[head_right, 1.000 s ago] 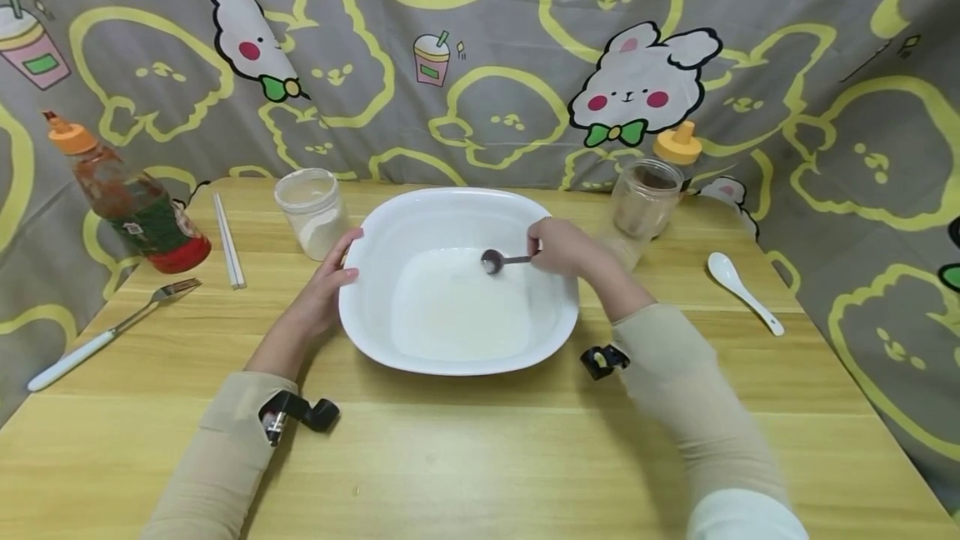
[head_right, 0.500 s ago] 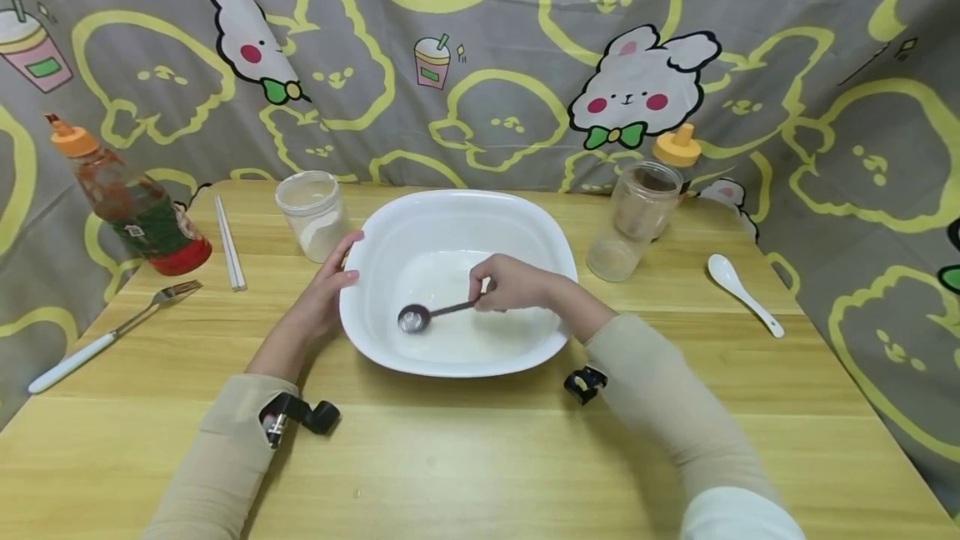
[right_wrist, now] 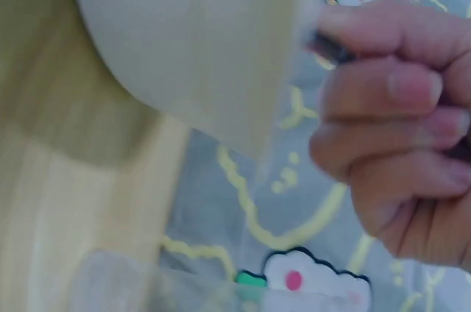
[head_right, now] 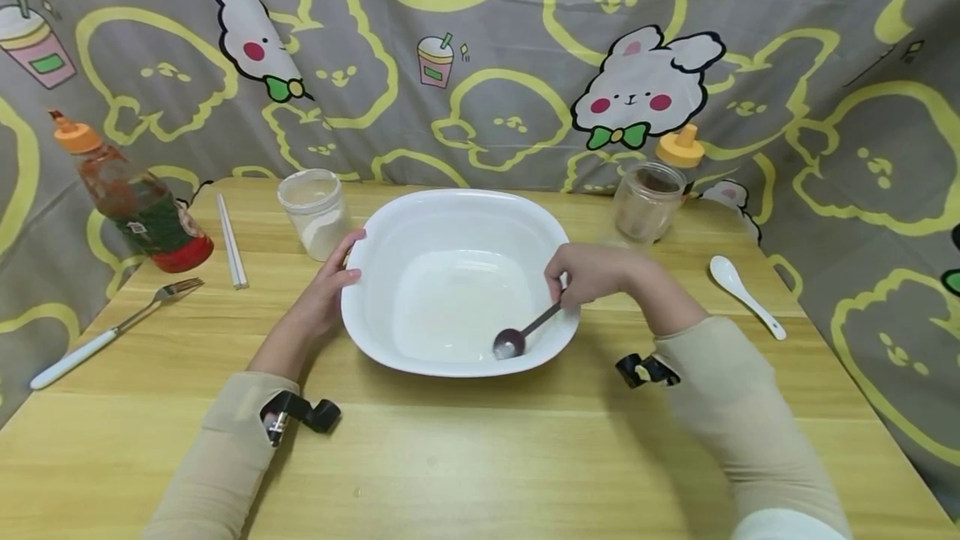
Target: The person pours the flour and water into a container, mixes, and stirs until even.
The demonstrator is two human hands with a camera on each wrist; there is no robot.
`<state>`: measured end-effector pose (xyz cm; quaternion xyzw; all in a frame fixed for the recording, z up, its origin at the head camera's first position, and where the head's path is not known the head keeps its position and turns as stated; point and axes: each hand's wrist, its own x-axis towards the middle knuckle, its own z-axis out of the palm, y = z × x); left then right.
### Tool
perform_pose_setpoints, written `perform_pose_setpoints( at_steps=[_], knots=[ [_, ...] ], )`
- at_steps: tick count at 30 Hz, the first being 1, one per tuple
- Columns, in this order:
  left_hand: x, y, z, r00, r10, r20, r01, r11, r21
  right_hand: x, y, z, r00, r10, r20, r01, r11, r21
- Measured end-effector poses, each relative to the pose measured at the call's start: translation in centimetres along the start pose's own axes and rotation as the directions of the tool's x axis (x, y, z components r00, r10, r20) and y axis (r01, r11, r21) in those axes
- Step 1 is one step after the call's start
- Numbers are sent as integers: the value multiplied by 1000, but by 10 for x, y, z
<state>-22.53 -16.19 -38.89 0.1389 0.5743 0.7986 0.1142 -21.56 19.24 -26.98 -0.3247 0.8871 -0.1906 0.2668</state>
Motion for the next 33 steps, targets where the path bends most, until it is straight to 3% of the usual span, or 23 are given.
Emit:
perform_pose_setpoints(
  at_steps=[5,11,16,20,26,30,33],
  knots=[
    [0,-1,-1,1000,-2,0,2,1000,-10,-6,-7,-10,998,59,-30,-62,991,-120],
    [-1,-1,0,1000,-11,-2,11,1000,-20,0,-16,-16,992,91,-83,-110,958,-266],
    [0,0,-1,1000,-4,1,4,1000,3,6,-12,-20,983,117,-141,-153,947,-283],
    [1,0,-1,1000,-12,0,12,1000,18,12,2,-20,966,117,-229,-171,957,-233],
    [1,1,0,1000,-14,1,14,1000,5,31,22,-11,918,173,-356,-229,966,-123],
    [1,0,0,1000,-11,2,11,1000,2,49,23,-4,895,205,-395,-234,972,-25],
    [1,0,1,1000,-10,5,10,1000,-11,64,22,3,898,207,-389,-184,978,94]
  ],
)
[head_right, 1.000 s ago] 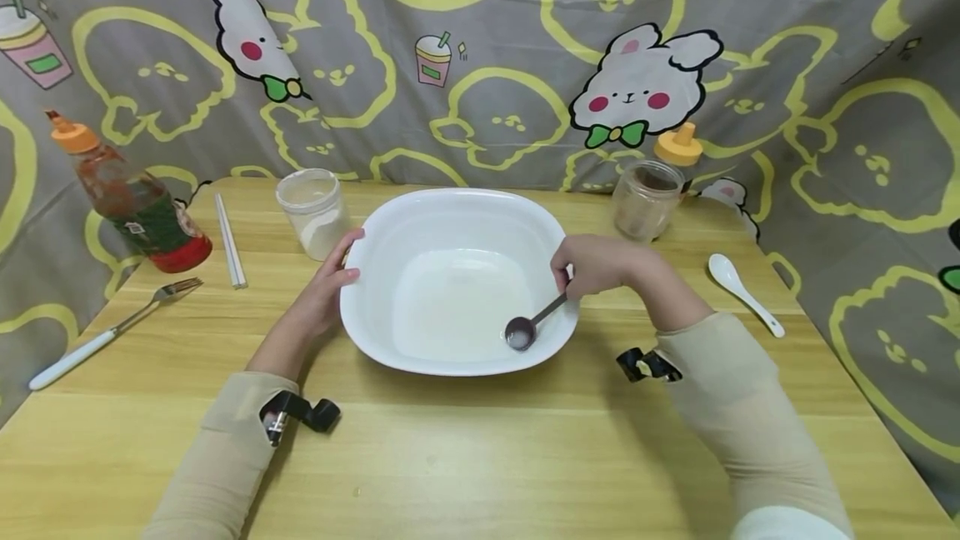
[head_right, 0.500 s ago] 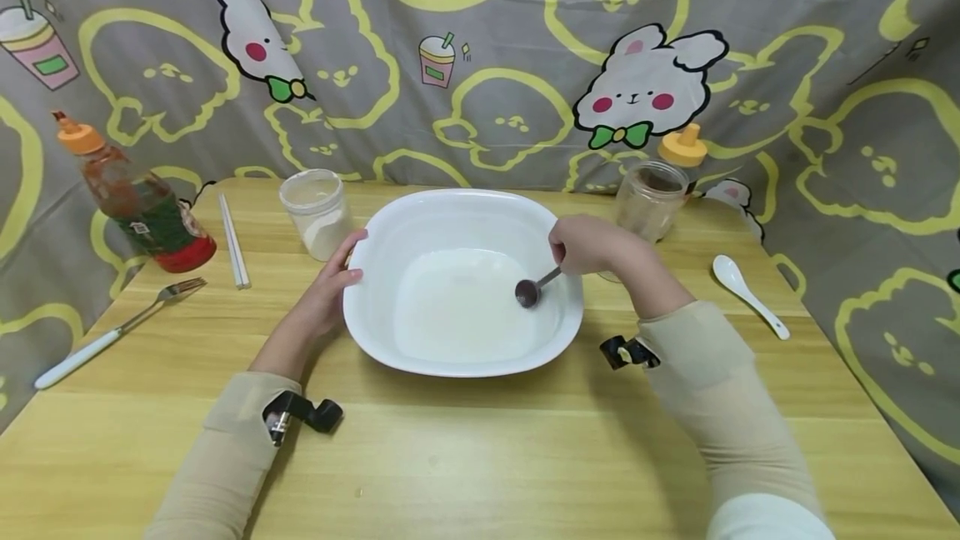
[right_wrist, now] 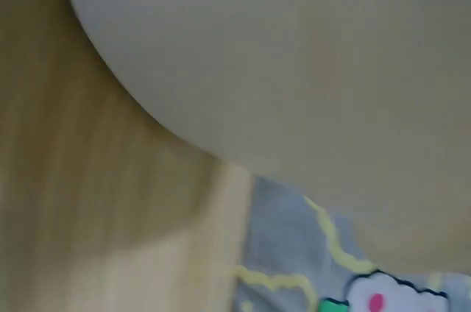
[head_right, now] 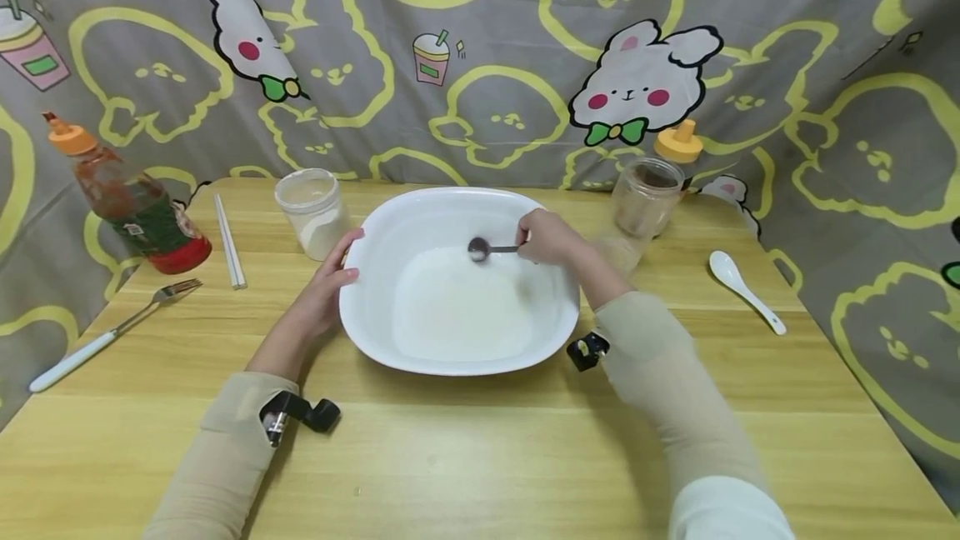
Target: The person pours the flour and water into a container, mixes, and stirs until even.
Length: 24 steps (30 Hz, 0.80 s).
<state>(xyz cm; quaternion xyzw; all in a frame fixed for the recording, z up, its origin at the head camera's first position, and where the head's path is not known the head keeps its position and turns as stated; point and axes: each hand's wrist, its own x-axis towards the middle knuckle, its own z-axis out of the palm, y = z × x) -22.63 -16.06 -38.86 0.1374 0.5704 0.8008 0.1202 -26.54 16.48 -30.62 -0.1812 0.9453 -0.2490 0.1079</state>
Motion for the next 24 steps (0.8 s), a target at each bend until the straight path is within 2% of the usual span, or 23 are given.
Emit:
perform_pose_setpoints(
  at_steps=[2,4,6,8,12,16,18,21,24],
  knots=[
    [0,0,0,1000,-1,2,1,1000,-1,6,-2,10,999,13,36,-18,992,123],
    [-1,-1,1,1000,-7,2,7,1000,-2,9,-4,20,995,40,94,-62,970,236],
    [-1,-1,1,1000,-15,-1,15,1000,7,10,-7,26,985,63,161,-109,948,298],
    [-1,0,1,1000,-19,-8,19,1000,11,8,-12,29,974,46,223,-118,941,318],
    [-1,0,2,1000,-7,-9,7,1000,4,1,-16,27,959,-26,283,-63,951,303],
    [-1,-1,1,1000,4,-4,-4,1000,10,-8,-10,17,971,-67,228,15,974,224],
    [-1,0,1,1000,4,-7,-4,1000,16,-14,-7,9,982,-47,181,17,986,163],
    [-2,1,1,1000,2,-9,-2,1000,25,-22,-3,-5,993,16,118,-23,998,64],
    [-2,2,0,1000,1,-9,-1,1000,23,-26,-3,-15,997,54,58,-52,998,-37]
  ],
)
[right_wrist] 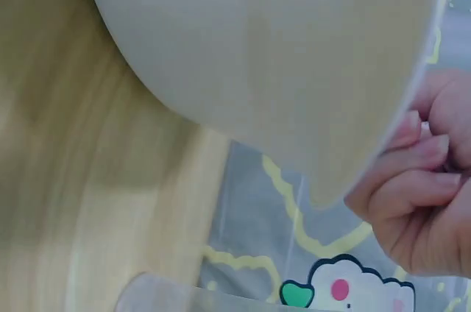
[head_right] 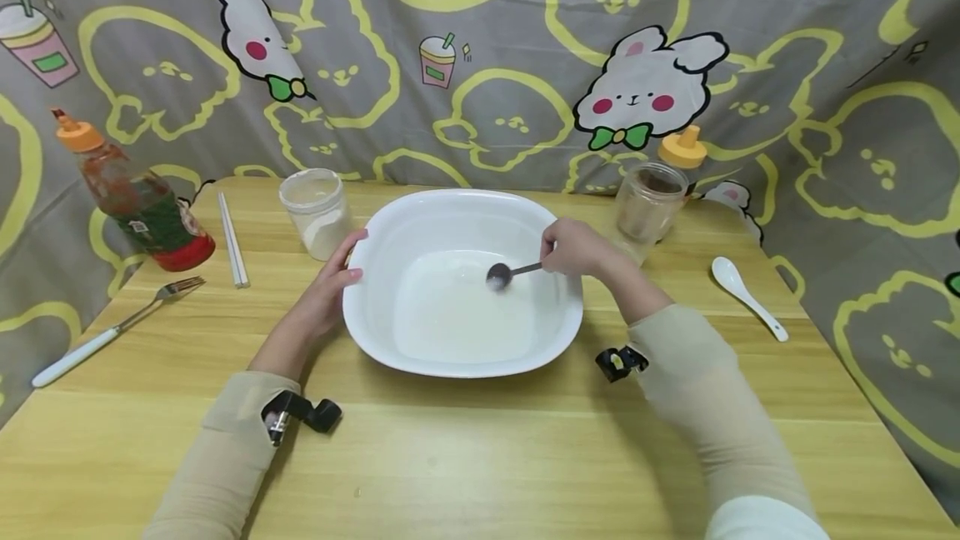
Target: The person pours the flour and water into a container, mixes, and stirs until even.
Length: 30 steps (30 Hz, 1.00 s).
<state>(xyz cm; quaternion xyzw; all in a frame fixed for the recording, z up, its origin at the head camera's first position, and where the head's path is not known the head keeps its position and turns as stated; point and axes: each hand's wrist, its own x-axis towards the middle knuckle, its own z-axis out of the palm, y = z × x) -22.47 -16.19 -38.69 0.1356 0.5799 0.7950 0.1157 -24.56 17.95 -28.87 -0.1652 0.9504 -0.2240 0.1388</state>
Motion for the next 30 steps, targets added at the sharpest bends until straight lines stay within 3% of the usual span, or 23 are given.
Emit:
perform_pose_setpoints(
  at_steps=[3,5,11,15,19,25,30],
  knots=[
    [0,1,0,1000,-5,0,5,1000,-5,2,-1,-2,998,4,-61,-7,998,-55],
    [0,0,0,1000,-7,1,7,1000,-9,7,-2,2,996,0,-88,-3,999,-40],
    [0,0,0,1000,-7,3,7,1000,-4,26,-12,22,994,47,-101,-30,986,164],
    [0,1,2,1000,-10,0,10,1000,-6,35,-18,36,996,89,-14,-80,943,322],
    [-1,0,2,1000,-8,-4,8,1000,-1,35,-22,44,991,50,124,-95,917,387],
    [1,-1,1,1000,3,-2,-3,1000,8,15,-19,37,966,-68,249,-21,940,340],
    [1,-1,0,1000,5,-4,-5,1000,11,-2,-7,17,970,-97,221,52,978,202]
  ],
)
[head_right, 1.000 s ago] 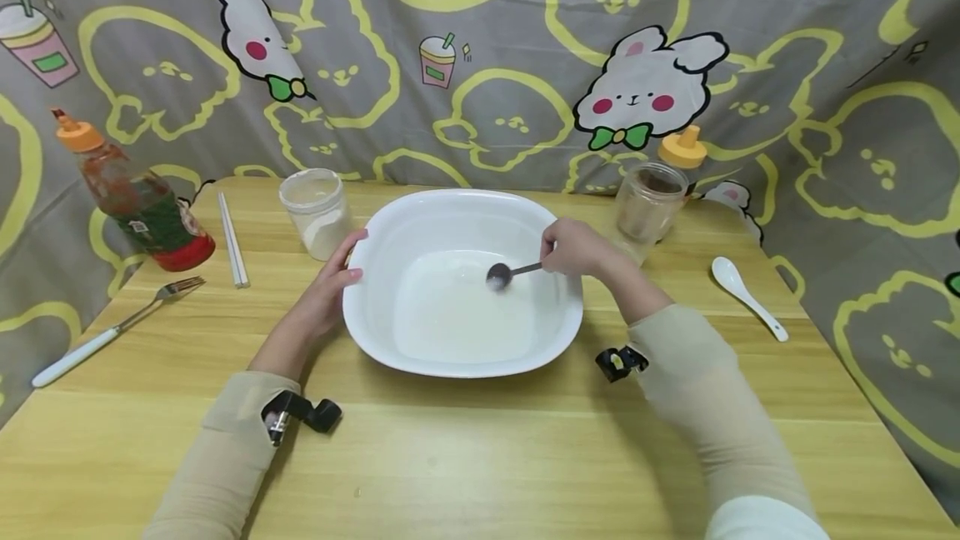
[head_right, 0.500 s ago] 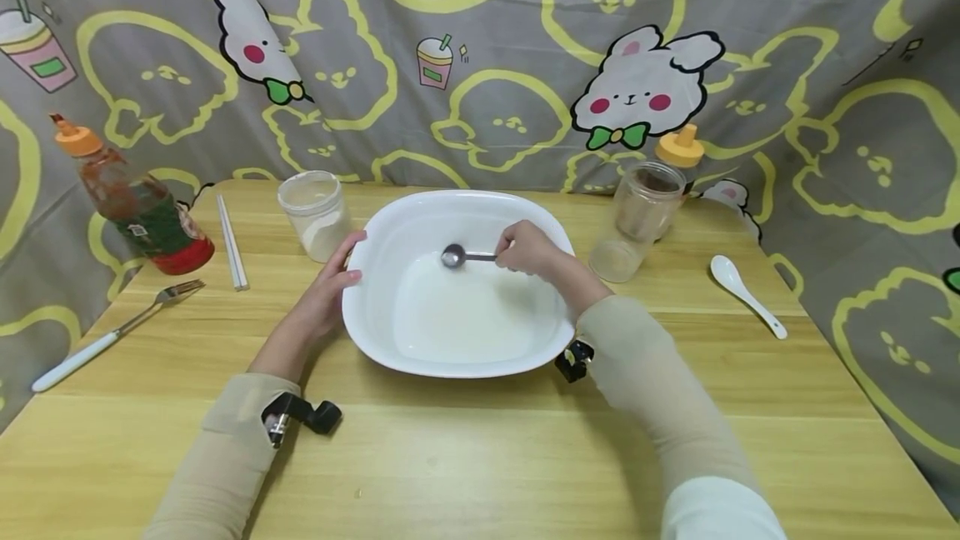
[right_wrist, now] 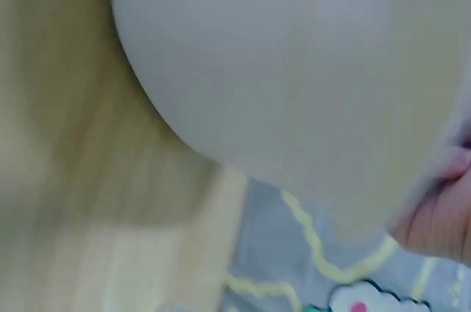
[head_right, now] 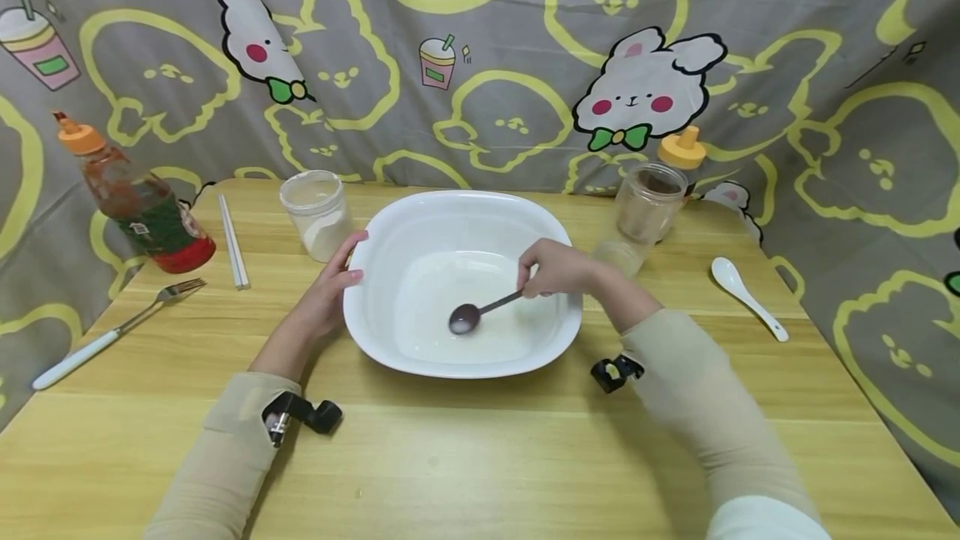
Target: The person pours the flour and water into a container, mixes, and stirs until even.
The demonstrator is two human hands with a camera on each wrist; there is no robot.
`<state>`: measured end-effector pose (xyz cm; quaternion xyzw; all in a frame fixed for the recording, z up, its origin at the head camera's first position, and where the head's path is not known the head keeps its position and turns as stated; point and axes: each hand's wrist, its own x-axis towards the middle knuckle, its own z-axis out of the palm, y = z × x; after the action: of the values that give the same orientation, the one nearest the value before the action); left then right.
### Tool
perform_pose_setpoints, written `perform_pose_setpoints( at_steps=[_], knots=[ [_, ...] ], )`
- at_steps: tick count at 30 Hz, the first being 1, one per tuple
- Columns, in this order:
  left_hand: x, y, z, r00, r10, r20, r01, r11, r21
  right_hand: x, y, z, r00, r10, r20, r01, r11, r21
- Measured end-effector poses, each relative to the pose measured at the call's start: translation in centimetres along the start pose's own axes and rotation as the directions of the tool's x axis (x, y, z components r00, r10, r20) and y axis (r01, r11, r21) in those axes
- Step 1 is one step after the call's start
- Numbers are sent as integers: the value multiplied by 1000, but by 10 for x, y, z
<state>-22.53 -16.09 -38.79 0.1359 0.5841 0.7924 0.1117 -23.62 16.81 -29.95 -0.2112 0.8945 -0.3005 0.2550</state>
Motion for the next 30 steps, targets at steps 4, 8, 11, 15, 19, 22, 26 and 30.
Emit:
perform_pose_setpoints(
  at_steps=[4,8,11,15,19,22,26,30],
  knots=[
    [0,1,0,1000,-10,-7,10,1000,-1,-12,2,-16,993,33,-114,-51,987,-156],
    [0,2,-1,1000,-13,-3,13,1000,0,-13,1,-23,974,64,-217,-112,970,-216],
    [0,1,-1,1000,-8,5,8,1000,1,-5,1,-22,956,70,-283,-136,966,-222],
    [0,0,-1,1000,-3,1,3,1000,-2,14,3,-15,940,58,-336,-129,973,-192],
    [0,-1,0,1000,-5,1,5,1000,-10,32,3,-5,943,48,-329,-91,989,-117],
    [0,-2,0,1000,-4,6,4,1000,-20,43,3,4,954,1,-300,-27,996,-81],
    [0,-1,1,1000,-2,0,2,1000,-11,51,1,17,969,-94,-227,81,995,-66],
    [0,-1,1,1000,2,-8,-2,1000,3,51,-5,27,977,-161,-143,161,987,-17]
  ],
)
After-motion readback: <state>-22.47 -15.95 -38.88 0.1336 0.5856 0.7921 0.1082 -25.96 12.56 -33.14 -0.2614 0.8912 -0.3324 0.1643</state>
